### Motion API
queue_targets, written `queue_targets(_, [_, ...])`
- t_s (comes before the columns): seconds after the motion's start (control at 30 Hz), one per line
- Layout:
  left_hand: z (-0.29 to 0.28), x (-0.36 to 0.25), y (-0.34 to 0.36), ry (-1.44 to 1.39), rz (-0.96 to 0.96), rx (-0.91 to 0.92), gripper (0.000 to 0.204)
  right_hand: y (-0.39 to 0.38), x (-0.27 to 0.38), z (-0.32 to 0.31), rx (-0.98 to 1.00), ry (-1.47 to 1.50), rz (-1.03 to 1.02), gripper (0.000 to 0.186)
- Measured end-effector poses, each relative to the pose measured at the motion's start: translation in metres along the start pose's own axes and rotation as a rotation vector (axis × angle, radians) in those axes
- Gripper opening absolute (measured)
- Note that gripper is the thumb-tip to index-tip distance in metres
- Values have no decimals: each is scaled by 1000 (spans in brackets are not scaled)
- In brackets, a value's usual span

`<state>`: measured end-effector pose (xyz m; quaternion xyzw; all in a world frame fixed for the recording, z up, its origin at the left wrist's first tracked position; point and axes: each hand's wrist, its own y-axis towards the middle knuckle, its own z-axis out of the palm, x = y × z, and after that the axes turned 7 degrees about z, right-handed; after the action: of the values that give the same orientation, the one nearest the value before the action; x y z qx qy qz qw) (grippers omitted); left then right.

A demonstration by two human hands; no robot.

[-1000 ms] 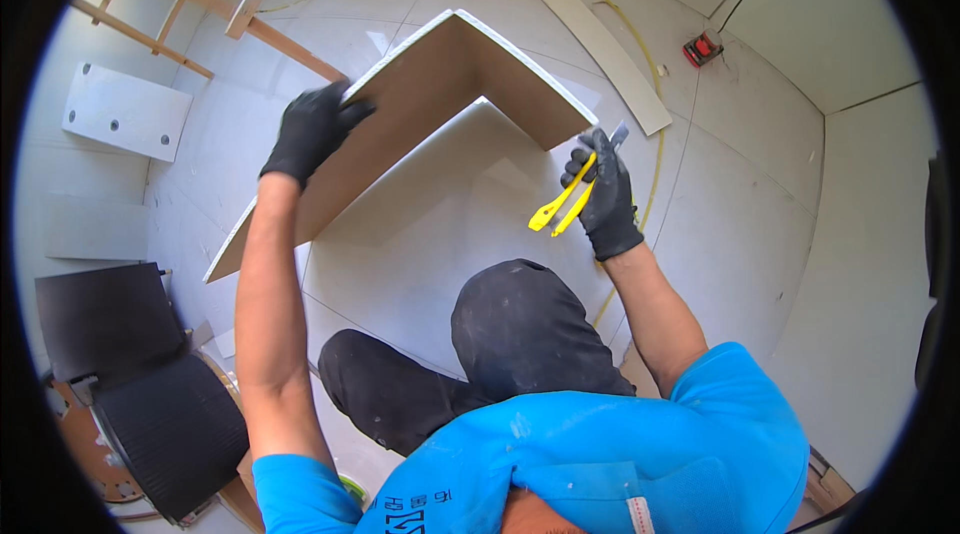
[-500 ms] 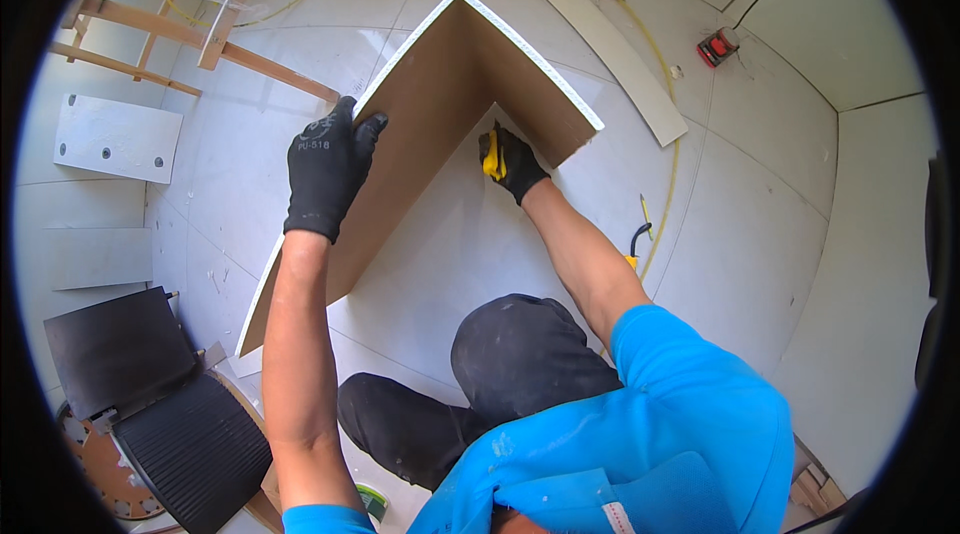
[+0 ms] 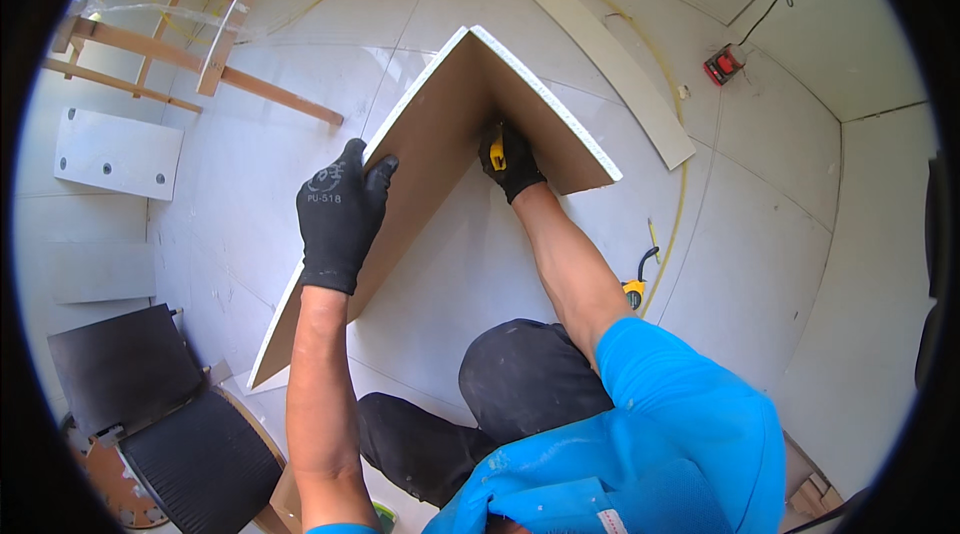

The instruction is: The person measures and marks a pink board using a tape measure and pencil, then cuts it with a utility knife. They also apply white adhesive to a brown board using a brush and place it on a wooden frame.

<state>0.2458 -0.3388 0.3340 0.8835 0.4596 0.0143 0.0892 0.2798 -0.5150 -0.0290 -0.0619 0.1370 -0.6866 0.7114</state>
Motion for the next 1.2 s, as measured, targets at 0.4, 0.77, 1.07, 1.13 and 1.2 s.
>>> queue_targets(0.4, [24, 26, -10, 27, 116, -172, 33, -189, -18, 401, 479, -1111, -83, 38])
queue_targets(0.77, [-2, 39, -2, -243, 1, 223, 43, -143, 178, 358, -128, -2720, -602, 50])
queue_targets(1.07, [-35, 79, -107, -212, -202, 369, 28, -192, 321, 264, -583, -2091, -1064, 40])
queue_targets(1.13, [-30, 80, -118, -170, -146, 281, 25, -186, 334, 225, -579, -1925, -932, 33])
queue_targets(1.2, [-23, 74, -124, -108, -97, 230, 25, -193, 349, 179, -598, -1862, -841, 24])
